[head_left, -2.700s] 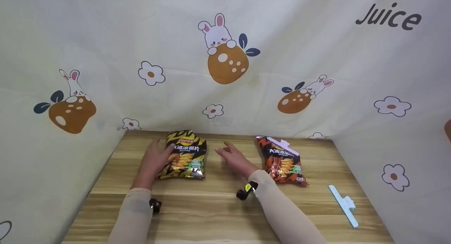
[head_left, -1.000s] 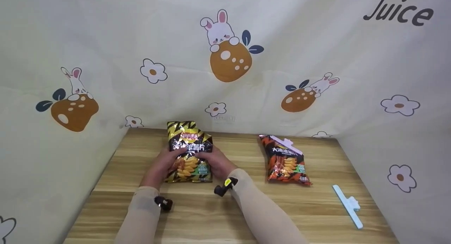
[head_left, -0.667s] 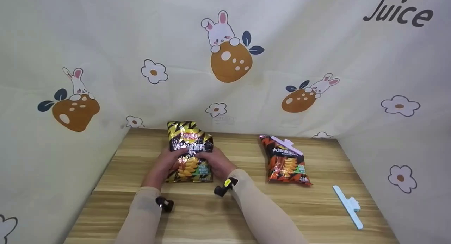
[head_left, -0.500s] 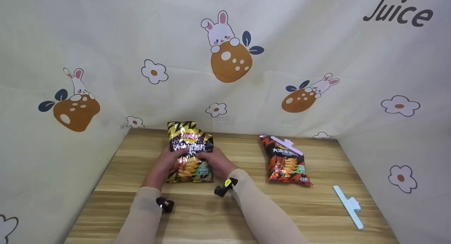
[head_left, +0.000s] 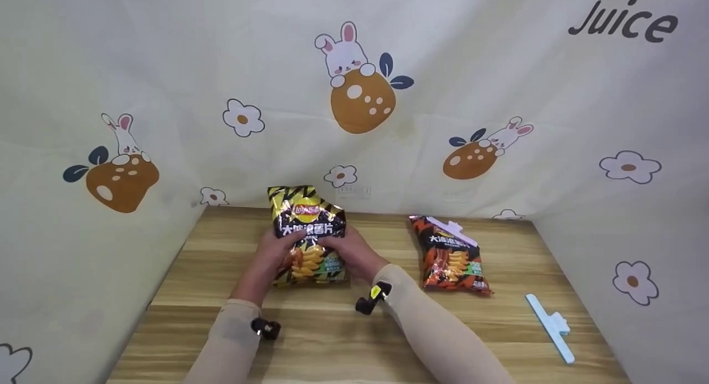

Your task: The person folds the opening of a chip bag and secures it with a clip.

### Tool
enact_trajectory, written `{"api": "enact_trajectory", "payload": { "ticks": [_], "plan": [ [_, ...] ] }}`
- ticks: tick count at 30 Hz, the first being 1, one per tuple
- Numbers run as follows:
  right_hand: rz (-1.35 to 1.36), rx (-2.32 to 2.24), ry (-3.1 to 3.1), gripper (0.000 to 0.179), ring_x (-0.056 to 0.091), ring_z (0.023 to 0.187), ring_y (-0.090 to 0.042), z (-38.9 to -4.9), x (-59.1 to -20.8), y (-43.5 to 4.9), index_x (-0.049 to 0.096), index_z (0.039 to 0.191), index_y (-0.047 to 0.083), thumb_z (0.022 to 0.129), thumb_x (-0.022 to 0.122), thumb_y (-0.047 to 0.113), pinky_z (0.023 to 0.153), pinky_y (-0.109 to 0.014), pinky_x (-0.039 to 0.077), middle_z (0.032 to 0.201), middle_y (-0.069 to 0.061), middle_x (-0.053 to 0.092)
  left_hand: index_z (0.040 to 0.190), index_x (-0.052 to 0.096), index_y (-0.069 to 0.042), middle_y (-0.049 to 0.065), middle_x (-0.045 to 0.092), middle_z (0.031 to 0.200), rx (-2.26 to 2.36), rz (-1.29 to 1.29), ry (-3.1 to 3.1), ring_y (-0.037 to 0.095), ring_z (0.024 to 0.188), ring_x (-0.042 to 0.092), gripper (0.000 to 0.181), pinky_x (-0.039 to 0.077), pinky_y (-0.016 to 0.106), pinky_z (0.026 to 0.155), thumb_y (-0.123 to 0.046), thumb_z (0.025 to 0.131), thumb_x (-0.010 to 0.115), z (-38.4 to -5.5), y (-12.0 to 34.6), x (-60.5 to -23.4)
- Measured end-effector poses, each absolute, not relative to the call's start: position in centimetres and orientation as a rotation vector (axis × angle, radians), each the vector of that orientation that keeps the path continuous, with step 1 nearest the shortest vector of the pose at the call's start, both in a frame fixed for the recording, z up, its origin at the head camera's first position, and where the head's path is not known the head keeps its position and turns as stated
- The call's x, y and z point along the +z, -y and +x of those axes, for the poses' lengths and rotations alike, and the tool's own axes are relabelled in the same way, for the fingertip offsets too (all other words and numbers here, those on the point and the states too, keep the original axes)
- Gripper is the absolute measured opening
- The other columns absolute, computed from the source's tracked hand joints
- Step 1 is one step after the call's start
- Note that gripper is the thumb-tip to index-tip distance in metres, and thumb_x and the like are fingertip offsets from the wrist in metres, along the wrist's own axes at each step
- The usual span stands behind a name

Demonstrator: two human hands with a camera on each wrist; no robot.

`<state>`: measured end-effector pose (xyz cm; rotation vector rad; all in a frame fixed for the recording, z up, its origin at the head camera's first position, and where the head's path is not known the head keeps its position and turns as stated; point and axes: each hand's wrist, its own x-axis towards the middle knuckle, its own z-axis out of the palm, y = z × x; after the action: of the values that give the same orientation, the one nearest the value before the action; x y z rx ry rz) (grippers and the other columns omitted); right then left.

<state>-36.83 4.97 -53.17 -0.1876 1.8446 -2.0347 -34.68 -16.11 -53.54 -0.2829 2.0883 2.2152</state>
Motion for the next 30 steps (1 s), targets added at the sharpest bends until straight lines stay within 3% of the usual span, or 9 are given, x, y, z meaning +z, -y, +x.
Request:
{"api": "enact_trajectory", "payload": {
  "ticks": [4, 7, 15, 21, 30],
  "plan": [
    [-0.221, -2.044, -1.853, 0.057, 0.074, 0.103, -0.03, -36.4, -52.1, -6.0, 0.06, 0.136, 0.009, 0.086, 0.084, 0.019, 0.091, -0.044, 0.063, 0.12, -0.016, 0.073, 0.146, 0.051, -0.011, 0.013, 0.062, 0.138, 2.192, -0.235, -2.152, 0.03, 0.117, 0.066, 0.078, 0.056, 0.04, 0.1, -0.047, 0.086, 0.086, -34.1, 15.2, -52.4],
    [-0.26, -2.062, -1.852, 0.057, 0.074, 0.103, -0.03, -36.0, -51.3, -6.9, 0.059, 0.138, 0.007, 0.087, 0.083, 0.018, 0.091, -0.044, 0.063, 0.122, -0.017, 0.072, 0.146, 0.052, -0.009, 0.015, 0.062, 0.139, 2.202, -0.176, -2.186, 0.033, 0.122, 0.064, 0.079, 0.053, 0.043, 0.106, -0.047, 0.086, 0.086, -33.7, 14.4, -51.5],
    [-0.329, -2.093, -1.895, 0.065, 0.072, 0.109, -0.03, -34.4, -49.3, -9.9, 0.054, 0.146, 0.006, 0.088, 0.081, 0.016, 0.096, -0.043, 0.061, 0.129, -0.017, 0.069, 0.133, 0.062, -0.004, 0.017, 0.071, 0.122, 2.259, -0.08, -2.227, 0.027, 0.1, 0.072, 0.06, 0.061, 0.036, 0.088, -0.037, 0.089, 0.085, -32.1, 11.4, -49.5],
    [-0.351, -2.116, -1.923, 0.062, 0.073, 0.106, -0.028, -33.4, -48.7, -12.5, 0.055, 0.144, 0.004, 0.09, 0.081, 0.016, 0.094, -0.042, 0.061, 0.126, -0.016, 0.071, 0.139, 0.058, -0.005, 0.016, 0.07, 0.125, 2.305, 0.026, -2.166, 0.029, 0.107, 0.073, 0.064, 0.062, 0.039, 0.093, -0.034, 0.089, 0.086, -31.0, 9.1, -48.5],
    [-0.414, -2.093, -1.954, 0.06, 0.071, 0.115, -0.031, -31.9, -47.7, -14.9, 0.057, 0.144, 0.006, 0.093, 0.082, 0.024, 0.099, -0.044, 0.06, 0.133, -0.015, 0.069, 0.142, 0.055, -0.007, 0.016, 0.07, 0.126, 2.366, 0.175, -2.096, 0.03, 0.106, 0.073, 0.066, 0.063, 0.039, 0.089, -0.03, 0.089, 0.086, -30.1, 7.2, -47.9]
  ]
}}
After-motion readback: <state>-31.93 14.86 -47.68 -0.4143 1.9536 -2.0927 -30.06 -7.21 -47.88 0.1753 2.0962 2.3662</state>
